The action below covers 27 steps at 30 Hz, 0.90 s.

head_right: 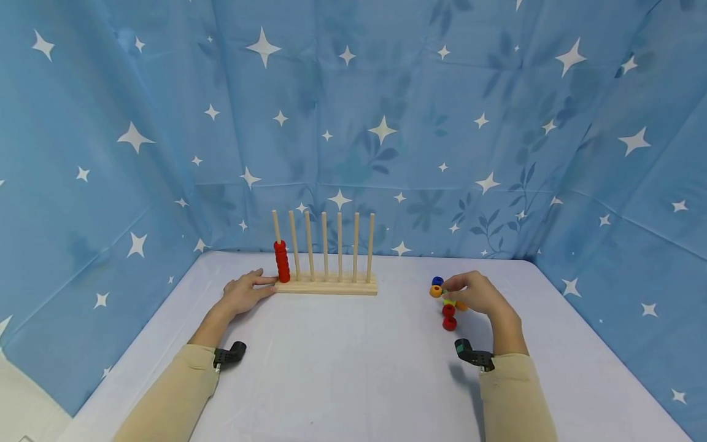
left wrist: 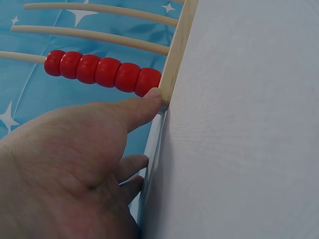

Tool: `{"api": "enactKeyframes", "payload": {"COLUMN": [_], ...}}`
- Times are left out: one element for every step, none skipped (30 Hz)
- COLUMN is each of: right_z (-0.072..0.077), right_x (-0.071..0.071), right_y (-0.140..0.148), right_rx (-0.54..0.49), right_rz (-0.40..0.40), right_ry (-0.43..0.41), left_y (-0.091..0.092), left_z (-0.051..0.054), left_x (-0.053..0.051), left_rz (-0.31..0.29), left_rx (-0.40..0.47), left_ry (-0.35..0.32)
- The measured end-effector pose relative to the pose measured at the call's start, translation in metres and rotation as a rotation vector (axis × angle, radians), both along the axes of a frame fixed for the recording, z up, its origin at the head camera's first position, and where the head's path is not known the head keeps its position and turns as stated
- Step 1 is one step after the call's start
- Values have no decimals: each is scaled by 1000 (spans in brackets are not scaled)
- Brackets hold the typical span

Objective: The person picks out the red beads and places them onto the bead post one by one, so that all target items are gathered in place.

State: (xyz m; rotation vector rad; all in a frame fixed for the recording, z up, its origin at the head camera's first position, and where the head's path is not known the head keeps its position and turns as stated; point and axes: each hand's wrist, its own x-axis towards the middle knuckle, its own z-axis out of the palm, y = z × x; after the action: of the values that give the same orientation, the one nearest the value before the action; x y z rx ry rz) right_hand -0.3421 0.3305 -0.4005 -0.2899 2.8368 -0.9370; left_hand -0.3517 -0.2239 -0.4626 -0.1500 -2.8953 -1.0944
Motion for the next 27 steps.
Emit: {"api": "enactKeyframes", "payload": {"right_z": [0,1,1,2,2,3,4,4,4,4,4,4,4,4,4,4,4,4,4,4,4,4,5,5,6,6,7], "right_x": [1,2,4,5,6,7,8,9,9,10,10,10,10,10,10,10,10,10,10,11,11,11,12,12,12,12,12], "right_y": [1,3,4,4,5,5,6,6,7,7,7,7,6,6,5,4,3,2,1,0,-2,-3,-5,-7,-9,-11,-13], "right_rx": [3,2,2,4,5,5,6,9,15,20,19,19,23,26,28,29,35,49,61,71,86,104,120,129,133,141,151], "right_rz": [11,21,34,43,51,62,70,79,90,97,106,107,108,109,108,109,106,103,98,86,80,80,75,73,73,72,81], "right_ry": [-6,-18,-31,-49,-69,-90,-114,-136,-154,-170,-183,-195,-202,-208,-213,-216,-220,-223,-226,-233,-235,-233,-235,-236,-237,-236,-231], "left_y": [0,0,0,0,0,0,0,0,0,0,0,0,0,0,0,0,0,0,0,0,0,0,1,1,1,1,0], "left_z": [0,0,0,1,1,1,2,2,2,2,2,2,2,2,2,2,2,2,2,2,2,2,2,2,2,2,2], "left_x": [0,0,0,1,1,1,1,2,2,2,2,2,2,2,1,1,1,1,1,1,1,1,1,1,1,1,1], "left_rz": [0,0,-1,-1,-2,-3,-3,-3,-3,-4,-4,-3,-3,-3,-3,-2,-2,-2,-2,-2,-2,-1,-2,-1,0,2,4], "left_rx": [-3,-4,-6,-5,-6,-5,-4,-3,-3,-2,-3,-3,-4,-4,-4,-3,-4,-2,-3,-2,-2,-1,-1,-1,-2,-1,-2], "left_ry": [1,1,1,1,1,1,0,-1,-2,-2,-1,-1,-1,0,0,-1,-1,-2,-3,-4,-4,-5,-5,-4,-4,-4,-4]}}
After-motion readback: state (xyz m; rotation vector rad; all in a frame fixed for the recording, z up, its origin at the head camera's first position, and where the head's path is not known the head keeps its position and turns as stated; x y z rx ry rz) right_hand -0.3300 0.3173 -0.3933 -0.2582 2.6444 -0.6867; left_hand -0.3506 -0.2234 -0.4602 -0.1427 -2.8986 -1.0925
